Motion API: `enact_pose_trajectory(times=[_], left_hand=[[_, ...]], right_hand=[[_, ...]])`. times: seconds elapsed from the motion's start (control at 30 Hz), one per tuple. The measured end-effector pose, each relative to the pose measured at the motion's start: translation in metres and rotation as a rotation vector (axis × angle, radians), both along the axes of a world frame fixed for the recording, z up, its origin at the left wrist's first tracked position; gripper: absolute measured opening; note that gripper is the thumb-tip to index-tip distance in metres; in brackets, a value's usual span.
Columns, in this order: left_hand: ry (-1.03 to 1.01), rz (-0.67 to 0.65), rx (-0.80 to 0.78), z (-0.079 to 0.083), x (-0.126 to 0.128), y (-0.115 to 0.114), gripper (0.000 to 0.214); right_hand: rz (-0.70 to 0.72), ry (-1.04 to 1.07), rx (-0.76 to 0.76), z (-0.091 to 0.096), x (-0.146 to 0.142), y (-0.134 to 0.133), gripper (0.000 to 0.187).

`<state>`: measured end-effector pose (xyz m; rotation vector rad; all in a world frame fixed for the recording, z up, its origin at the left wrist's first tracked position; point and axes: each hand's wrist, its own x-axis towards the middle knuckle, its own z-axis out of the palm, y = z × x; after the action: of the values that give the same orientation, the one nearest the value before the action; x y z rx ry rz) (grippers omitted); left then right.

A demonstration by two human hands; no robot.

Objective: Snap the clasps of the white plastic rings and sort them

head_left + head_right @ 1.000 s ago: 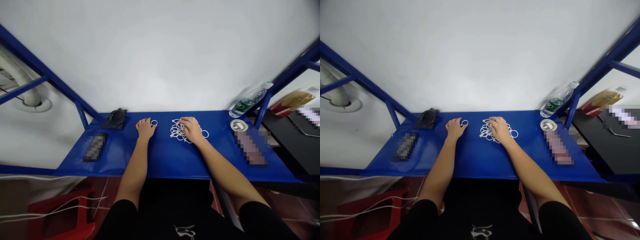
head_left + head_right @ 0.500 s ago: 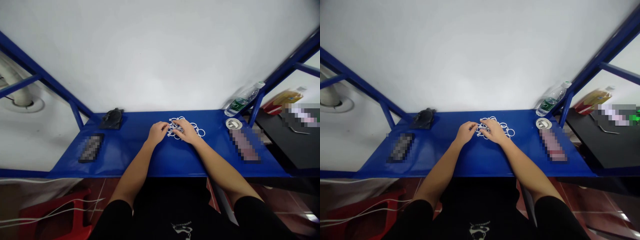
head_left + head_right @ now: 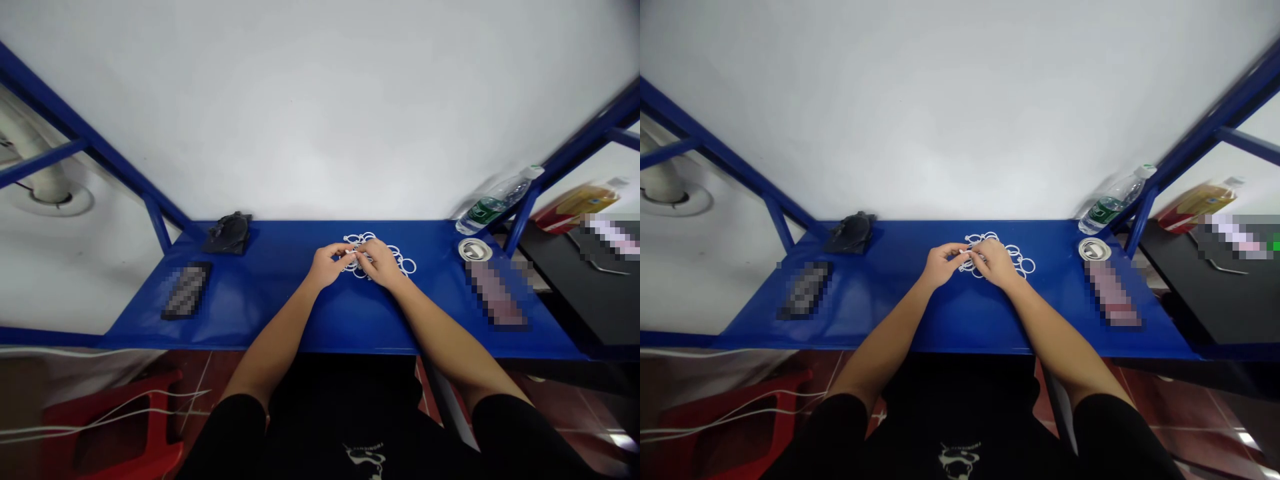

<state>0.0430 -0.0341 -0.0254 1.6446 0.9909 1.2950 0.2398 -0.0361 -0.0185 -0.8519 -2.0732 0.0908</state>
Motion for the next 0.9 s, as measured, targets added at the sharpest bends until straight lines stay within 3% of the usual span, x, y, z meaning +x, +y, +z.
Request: enact_pose_trajectory(times=[0.3,0.5,0.9], left_hand=[[-0.020,0.011,-0.043,-0.0027,-0.0032,0.0027,0.026],[-0.017,0.095,-0.078,0.0007,-0.0022,0.0016,0.026],[-0.057,0.045,-0.025,0.0012,-0.0005,-0.0013,0.018]], right_hand=[[-0.021,-0.004,-0.030,0.0001,0.0016,0.0010,0.022],[-0.007,0.000,-0.032,0.0007,0.0018,0.0004,0.020],[-0.031,-0.005,-0.088,0.0011,0.0012,-0.0012,0.029]])
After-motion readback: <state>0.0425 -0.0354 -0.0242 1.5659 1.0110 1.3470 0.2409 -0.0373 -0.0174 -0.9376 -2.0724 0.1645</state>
